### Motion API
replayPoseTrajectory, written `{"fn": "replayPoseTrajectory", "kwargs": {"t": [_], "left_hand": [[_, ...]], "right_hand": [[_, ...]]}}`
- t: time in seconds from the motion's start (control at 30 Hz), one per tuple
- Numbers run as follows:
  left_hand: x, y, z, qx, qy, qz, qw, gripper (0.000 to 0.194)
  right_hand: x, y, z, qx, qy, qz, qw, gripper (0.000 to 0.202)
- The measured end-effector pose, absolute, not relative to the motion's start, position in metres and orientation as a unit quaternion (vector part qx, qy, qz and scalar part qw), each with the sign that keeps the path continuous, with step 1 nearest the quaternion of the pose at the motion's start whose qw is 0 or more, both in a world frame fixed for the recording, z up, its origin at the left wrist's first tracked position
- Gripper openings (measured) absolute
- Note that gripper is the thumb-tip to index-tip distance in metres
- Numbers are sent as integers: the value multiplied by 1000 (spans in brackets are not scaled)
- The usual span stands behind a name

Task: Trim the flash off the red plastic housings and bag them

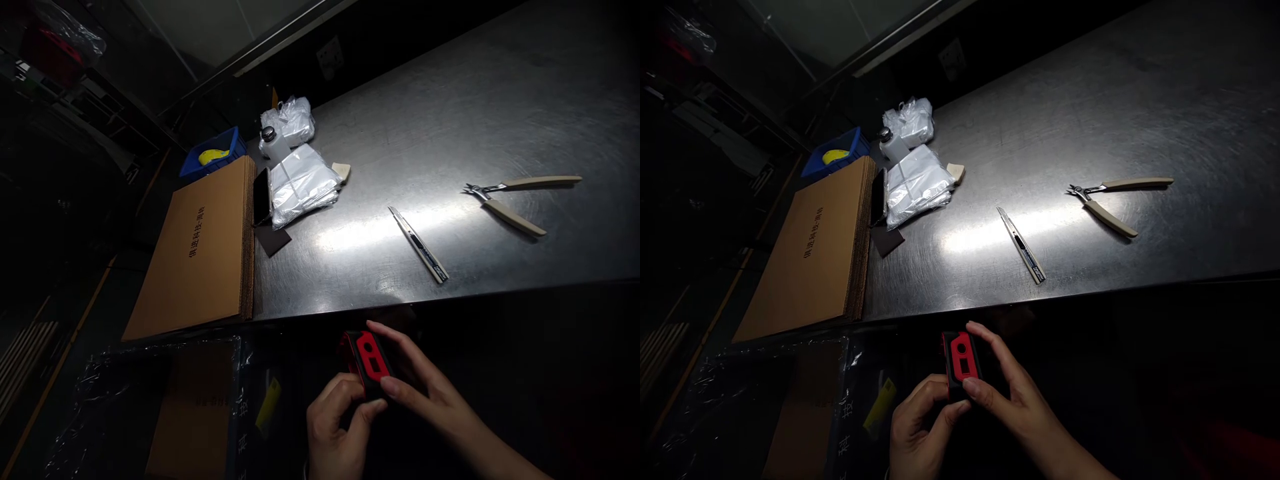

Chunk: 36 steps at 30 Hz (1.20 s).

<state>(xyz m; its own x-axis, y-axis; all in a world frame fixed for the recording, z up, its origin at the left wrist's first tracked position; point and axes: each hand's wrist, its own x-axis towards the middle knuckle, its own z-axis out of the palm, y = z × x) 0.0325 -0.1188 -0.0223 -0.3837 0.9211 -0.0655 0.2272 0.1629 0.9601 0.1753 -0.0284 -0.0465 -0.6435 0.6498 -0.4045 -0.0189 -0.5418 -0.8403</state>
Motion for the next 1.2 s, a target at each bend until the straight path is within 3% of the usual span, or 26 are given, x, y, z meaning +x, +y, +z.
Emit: {"fn": "replayPoseTrajectory", "kwargs": {"t": [0.37,0.5,0.57,0.73,1.0,1.2], "left_hand": [[34,-119,-24,399,675,495,374,7],[33,-115,-18,378,671,506,389,9],[30,-114,-16,377,655,512,409,15],[17,-100,-4,269,620,496,544,47],[15,-77,1,174,627,480,588,31],[20,-75,-1,310,696,431,484,26]], "right_hand": [[183,-21,-48,-366,-401,806,237,49],[186,-21,-63,-311,-488,786,218,100],[185,-21,-65,-309,-528,769,186,116],[181,-22,-62,-324,-600,710,174,100],[180,-28,-75,-356,-683,593,235,82],[180,-32,-79,-373,-716,521,276,77]]}}
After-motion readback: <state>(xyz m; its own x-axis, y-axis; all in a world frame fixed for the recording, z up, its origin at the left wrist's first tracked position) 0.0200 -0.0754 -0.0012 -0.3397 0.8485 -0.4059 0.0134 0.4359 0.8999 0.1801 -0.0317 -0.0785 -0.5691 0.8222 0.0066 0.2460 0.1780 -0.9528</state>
